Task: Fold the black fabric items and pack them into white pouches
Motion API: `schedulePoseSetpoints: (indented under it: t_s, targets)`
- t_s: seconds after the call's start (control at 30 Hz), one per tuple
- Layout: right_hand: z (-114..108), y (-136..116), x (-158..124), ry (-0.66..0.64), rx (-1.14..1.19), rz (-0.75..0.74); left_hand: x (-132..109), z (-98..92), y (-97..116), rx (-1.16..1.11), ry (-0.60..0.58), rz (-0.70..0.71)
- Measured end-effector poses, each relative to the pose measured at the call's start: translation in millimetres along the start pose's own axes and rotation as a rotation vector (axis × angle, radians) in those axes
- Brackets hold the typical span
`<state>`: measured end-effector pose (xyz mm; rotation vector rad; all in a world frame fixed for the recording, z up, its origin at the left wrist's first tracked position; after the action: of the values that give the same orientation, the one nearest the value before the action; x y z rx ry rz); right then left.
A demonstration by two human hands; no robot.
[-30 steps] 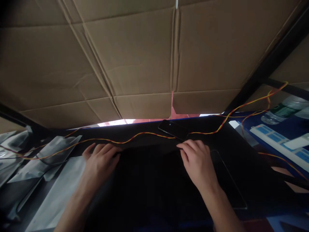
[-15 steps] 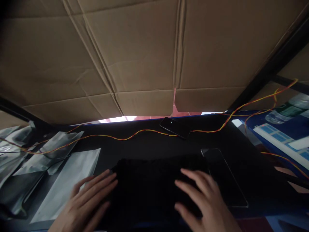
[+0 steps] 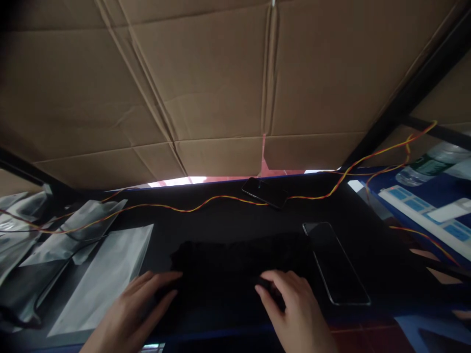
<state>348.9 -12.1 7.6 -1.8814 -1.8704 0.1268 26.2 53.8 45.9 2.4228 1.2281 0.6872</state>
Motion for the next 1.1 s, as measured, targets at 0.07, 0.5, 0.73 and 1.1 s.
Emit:
schedulePoseSetpoints:
  t_s: [0.07,0.5,0.73,1.1]
  targets:
    - [5.4,-2.0,2.8,0.034,-0.048,0.014,9.6,3.8,-2.9,0.096,0.042,-0.018]
    - [10.8,-55.9,12.3,0.201,-0.207,-0.268,31.0,72.3,54.2,0.318,-0.009,0.238]
    - [11.9,-19.5,18.1,0.199,-0.262,-0.134,19.7,73.5,33.7,0.364,0.042,0.238]
    - [-24.7,76.9,-9.5,0.127,-0.293,0.238,-3.0,56.5,19.6,0.23,0.194,0.126]
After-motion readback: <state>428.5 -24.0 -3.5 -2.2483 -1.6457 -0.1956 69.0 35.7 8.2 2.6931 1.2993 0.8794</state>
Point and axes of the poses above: each hand's wrist, its own x-axis towards the middle knuckle, its own z-axis out of the palm, y = z × x, the point moved 6 cm from there along x, towards the middle knuckle, and after that the axes turned 10 degrees about -x, right-handed, at the moved point
